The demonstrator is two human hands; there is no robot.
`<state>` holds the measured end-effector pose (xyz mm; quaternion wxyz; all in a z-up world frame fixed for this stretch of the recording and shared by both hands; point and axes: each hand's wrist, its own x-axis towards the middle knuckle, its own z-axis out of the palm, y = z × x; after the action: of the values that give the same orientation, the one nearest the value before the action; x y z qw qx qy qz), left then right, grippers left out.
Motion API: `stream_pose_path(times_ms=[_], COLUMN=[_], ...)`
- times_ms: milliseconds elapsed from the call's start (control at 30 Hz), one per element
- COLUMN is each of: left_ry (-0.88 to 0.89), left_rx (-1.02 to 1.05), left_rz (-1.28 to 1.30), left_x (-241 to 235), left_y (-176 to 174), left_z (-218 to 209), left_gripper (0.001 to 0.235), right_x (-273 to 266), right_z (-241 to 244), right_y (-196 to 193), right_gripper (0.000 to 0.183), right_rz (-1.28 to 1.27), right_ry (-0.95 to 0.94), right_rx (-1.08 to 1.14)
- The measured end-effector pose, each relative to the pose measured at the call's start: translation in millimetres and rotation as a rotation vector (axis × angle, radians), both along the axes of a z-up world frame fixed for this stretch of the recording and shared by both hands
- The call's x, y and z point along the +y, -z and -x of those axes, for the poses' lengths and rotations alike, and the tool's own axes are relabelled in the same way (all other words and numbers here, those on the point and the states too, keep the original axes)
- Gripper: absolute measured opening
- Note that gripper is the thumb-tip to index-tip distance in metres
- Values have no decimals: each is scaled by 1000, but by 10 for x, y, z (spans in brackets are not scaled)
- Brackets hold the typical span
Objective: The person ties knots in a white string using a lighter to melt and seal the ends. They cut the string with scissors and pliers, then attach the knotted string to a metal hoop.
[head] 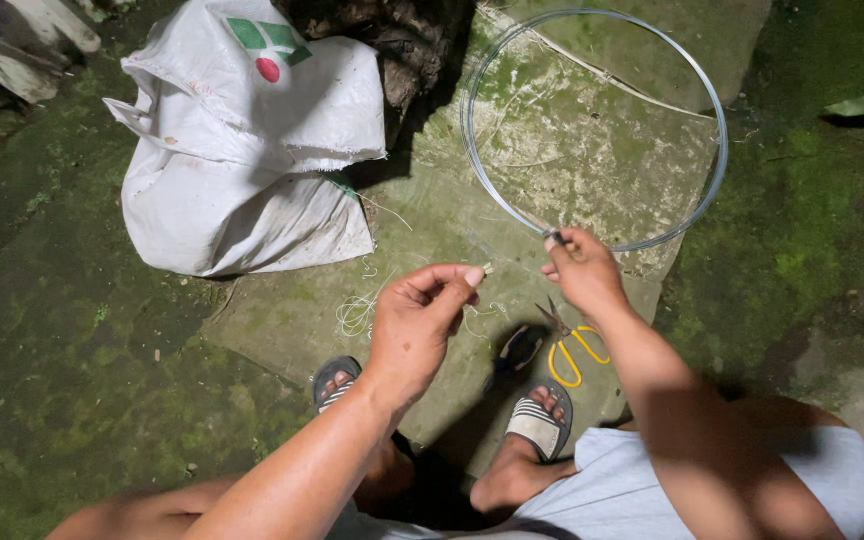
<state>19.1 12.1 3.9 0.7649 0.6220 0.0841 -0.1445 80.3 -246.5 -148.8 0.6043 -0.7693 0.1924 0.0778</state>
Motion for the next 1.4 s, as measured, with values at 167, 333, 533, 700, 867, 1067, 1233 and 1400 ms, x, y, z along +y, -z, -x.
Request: stream_pose_path(times_ms=[167,333,533,700,867,1067,1233,1400], left_ry=[-36,-60,-88,-115,-146,-229,-259,-236], left_rx=[18,18,16,32,27,-17,21,1], left_rz=[1,53,116,176,222,165,282,336], left_x=[57,75,94,92,63,132,243,222], left_y=[7,44,63,45,20,67,156,159], left_z=[-27,-82,-153,-170,-212,-321,-442,-466], left_gripper=[23,22,21,21,21,22,22,20], right_x=[-145,-267,-179,192,680,972,662,428], right_z=[136,259,189,131,426,634,515,482], right_y=[814,1241,999,287,-484,-802,-948,-1125], right_gripper=[29,31,40,41,44,25,26,25], right_rz=[368,581,622,245,-384,-297,-276,-388], right_ry=[-155,-263,-207,-297,-677,-656,-557,-539], right_rx=[120,-13,-19,-54,-72,-49,-116,8])
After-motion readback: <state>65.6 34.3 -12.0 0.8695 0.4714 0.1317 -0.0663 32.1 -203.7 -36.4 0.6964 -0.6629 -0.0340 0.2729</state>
